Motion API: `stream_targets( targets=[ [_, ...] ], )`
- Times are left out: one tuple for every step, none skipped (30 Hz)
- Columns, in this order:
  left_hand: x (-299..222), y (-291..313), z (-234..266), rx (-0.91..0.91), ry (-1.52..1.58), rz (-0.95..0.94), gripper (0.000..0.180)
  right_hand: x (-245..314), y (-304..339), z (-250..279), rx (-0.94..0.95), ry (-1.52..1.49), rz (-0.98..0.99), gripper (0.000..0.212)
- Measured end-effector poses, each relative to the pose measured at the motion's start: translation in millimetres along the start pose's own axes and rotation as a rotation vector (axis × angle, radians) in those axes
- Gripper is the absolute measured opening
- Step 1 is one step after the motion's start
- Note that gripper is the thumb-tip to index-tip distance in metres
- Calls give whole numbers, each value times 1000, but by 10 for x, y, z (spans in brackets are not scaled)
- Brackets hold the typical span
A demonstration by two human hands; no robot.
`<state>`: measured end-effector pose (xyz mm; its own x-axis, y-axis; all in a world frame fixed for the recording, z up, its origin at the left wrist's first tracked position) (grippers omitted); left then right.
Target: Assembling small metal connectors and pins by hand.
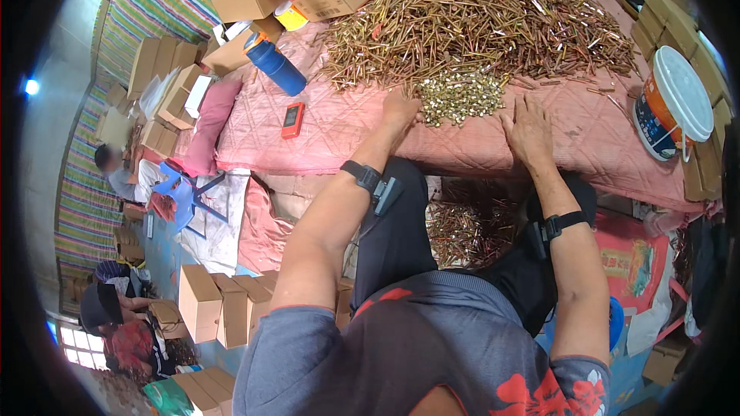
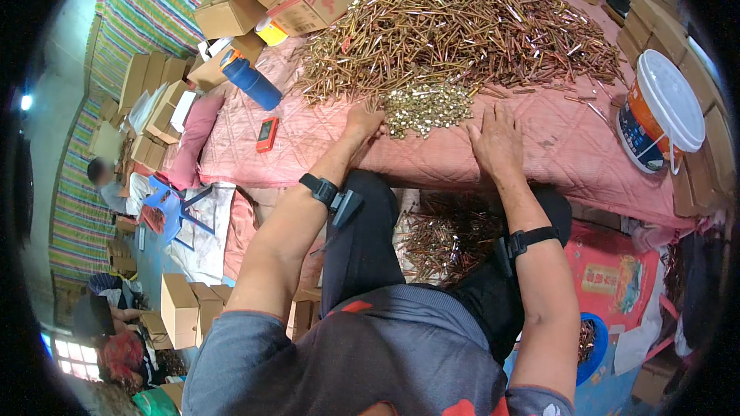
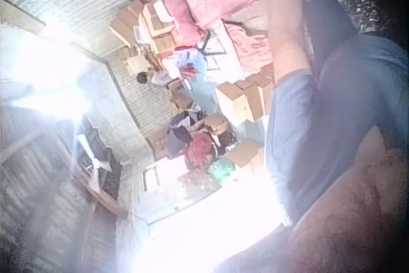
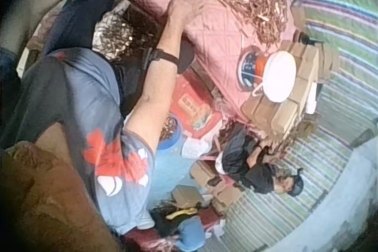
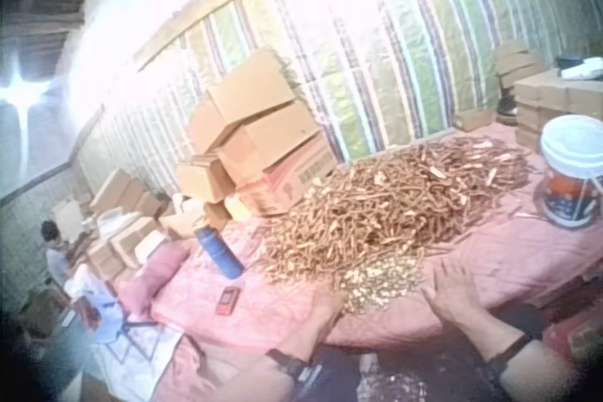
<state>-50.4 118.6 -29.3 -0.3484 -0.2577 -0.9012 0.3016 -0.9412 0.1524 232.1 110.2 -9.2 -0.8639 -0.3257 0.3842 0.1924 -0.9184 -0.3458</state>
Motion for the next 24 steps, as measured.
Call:
stream_targets(
  targets=[
    [-16,23,-59,2,1,-2,19,9,-3,7,-2,2,-1,62],
    [-31,39,-111,-3,55,3,20,19,-9,3,8,-6,-7,63],
    [-19,38,-150,-9,110,8,20,31,-13,7,20,-14,-11,63],
    [-11,18,-166,-26,55,25,21,38,-17,9,19,-11,-11,63],
    [-4,4,-196,-23,57,24,21,43,-19,6,21,-3,-7,63],
    [-16,-5,-231,-40,85,12,19,22,-16,-5,22,6,-7,63],
    [-28,-14,-274,-55,113,-1,18,-12,-7,-11,21,11,-12,63],
    [-40,-24,-343,-48,115,-2,18,-42,6,-6,-1,22,0,63],
    [-29,-53,-392,-18,90,-13,18,-26,2,3,-25,30,20,62],
    [-62,-49,-437,13,65,-24,17,-14,-2,-1,-27,31,22,62],
    [-20,-139,-481,12,68,-27,17,6,-6,-6,-38,32,30,62],
    [-69,-199,-461,-87,-116,-132,18,35,-6,-6,-47,31,39,62],
    [-103,-227,-433,-188,-300,-236,20,68,-10,-11,-46,31,43,62],
    [-86,-228,-400,-187,-368,-315,11,118,-19,-18,-51,20,60,61],
    [-139,-223,-423,-176,-366,-319,11,87,-10,-19,-58,16,61,61],
    [-200,-202,-438,-166,-344,-364,12,63,-4,-25,-58,21,55,61],
    [-261,-183,-430,-158,-322,-409,12,53,2,-32,-65,23,60,61],
    [-512,4,-565,-186,-290,-492,10,-150,55,-13,-74,47,25,61],
    [-469,-23,-449,-195,-295,-494,10,-102,38,-6,-78,41,31,61],
    [-410,-44,-315,-223,-323,-470,9,-47,20,-4,-77,33,47,60],
    [-277,-84,-127,-263,-354,-441,9,55,-5,-20,-72,19,75,59],
    [-188,-119,-11,-202,-361,-391,16,102,-17,-35,-71,12,84,59],
    [-90,-98,144,-215,-366,-387,16,157,-30,-48,-81,-11,96,58],
    [-102,18,12,16,-427,-302,13,24,0,-54,-90,-9,69,57]
  ],
)
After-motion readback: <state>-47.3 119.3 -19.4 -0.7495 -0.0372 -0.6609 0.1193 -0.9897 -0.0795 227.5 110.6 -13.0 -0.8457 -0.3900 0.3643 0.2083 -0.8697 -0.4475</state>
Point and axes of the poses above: each hand's wrist, its own y-axis away from the middle knuckle, its own z-axis out of the back of the hand, x = y × z, the point moved 4 cm from there along -y, towards the middle knuckle, and after that the axes turned 12 degrees about -y, right-handed, at the moved point
